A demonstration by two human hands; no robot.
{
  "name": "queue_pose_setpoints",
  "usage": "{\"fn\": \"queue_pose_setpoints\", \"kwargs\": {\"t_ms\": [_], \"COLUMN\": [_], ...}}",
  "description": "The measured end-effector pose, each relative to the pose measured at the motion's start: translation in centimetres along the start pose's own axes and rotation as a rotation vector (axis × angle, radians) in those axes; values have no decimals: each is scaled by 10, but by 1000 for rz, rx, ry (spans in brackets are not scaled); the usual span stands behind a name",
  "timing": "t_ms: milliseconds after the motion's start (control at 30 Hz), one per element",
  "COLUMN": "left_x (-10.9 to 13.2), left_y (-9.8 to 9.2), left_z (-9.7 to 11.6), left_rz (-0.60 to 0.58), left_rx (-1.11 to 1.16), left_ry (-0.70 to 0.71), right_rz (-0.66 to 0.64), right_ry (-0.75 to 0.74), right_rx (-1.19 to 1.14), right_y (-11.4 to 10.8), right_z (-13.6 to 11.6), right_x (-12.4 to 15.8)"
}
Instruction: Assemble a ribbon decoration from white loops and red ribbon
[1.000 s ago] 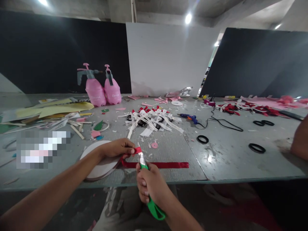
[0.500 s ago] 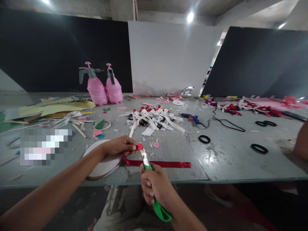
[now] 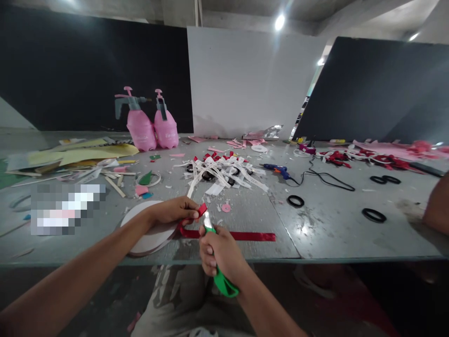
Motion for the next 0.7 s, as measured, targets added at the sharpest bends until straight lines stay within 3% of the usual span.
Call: {"fn": "queue_pose_setpoints", "kwargs": {"t_ms": [267, 433, 567, 700], "left_x": [0, -2, -4, -5], "left_y": [0, -2, -3, -3], "left_z": [5, -2, -6, -7], "left_rz": [7, 37, 19, 29], "left_rx": [-36, 25, 59, 19], "left_ry": [-2, -15, -14, -22], "right_rz": [42, -8, 30, 19], "right_ry": [67, 41, 109, 82], "right_rx": [99, 117, 180, 163], "right_y": [-12, -6, -15, -16], "right_z": [-1, -13, -12, -15], "right_x": [9, -3, 5, 1]}}
Point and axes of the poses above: each hand's wrist, its own x-axis away from the middle knuckle, its own y-axis out of the palm, z = x × y, the point moved 10 cm from there along -x, towards the middle knuckle, and after that the axes turned 12 degrees about -z, right-handed, at the moved point
